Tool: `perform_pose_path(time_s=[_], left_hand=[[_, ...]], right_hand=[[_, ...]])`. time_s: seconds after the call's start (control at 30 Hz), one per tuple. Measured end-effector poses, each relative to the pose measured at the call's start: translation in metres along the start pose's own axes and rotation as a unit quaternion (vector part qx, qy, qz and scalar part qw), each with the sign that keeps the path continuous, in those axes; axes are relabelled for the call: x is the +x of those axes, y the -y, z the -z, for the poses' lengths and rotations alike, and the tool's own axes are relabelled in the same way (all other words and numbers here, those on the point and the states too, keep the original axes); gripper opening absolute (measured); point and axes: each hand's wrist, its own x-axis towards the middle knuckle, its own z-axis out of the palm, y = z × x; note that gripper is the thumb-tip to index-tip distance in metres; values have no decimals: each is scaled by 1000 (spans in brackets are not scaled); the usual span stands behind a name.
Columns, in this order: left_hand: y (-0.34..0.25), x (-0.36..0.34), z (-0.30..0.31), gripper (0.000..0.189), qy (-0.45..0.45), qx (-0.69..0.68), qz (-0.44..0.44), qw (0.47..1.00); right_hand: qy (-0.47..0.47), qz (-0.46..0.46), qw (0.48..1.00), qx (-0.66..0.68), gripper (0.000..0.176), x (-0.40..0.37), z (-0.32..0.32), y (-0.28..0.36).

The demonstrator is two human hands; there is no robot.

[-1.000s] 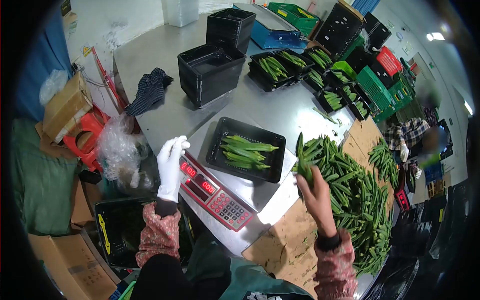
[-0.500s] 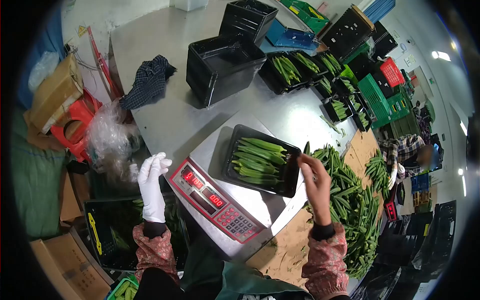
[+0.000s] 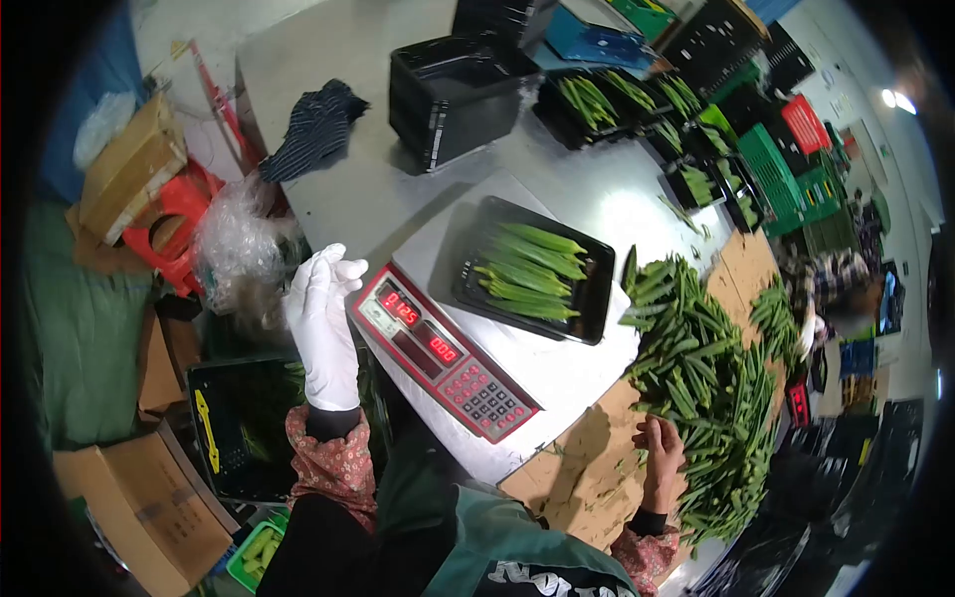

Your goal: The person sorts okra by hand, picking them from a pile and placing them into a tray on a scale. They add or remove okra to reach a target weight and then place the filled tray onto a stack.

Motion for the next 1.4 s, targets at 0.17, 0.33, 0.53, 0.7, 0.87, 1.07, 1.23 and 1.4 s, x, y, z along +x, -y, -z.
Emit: perform_pose_path(time_s=[0.17,0.33,0.53,0.7,0.87,1.07,1.23,1.4], left_hand=[[13,-37,-9,23,125,338,-178,916],[38,-106,-54,47,231,-29,95,968],[59,-256,-121,41,453,-40,227,861],[73,-335,-143,32,546,44,295,783],[84,-372,-152,29,591,172,331,715],[109,-393,-154,27,544,245,363,716],[139,-407,-163,40,520,175,459,699],[161,-433,-181,40,473,74,562,675]], right_hand=[[-33,10,997,-75,28,-38,25,-63],[-77,49,980,-175,24,-97,53,-88],[-160,0,974,-161,24,-148,91,-142],[-254,-34,962,-91,25,-137,122,-184],[-358,-48,927,-103,36,-48,165,-197],[-335,-71,924,-169,43,17,175,-207],[-201,15,979,-23,36,-61,150,-155],[14,137,989,-59,39,-103,154,-133]])
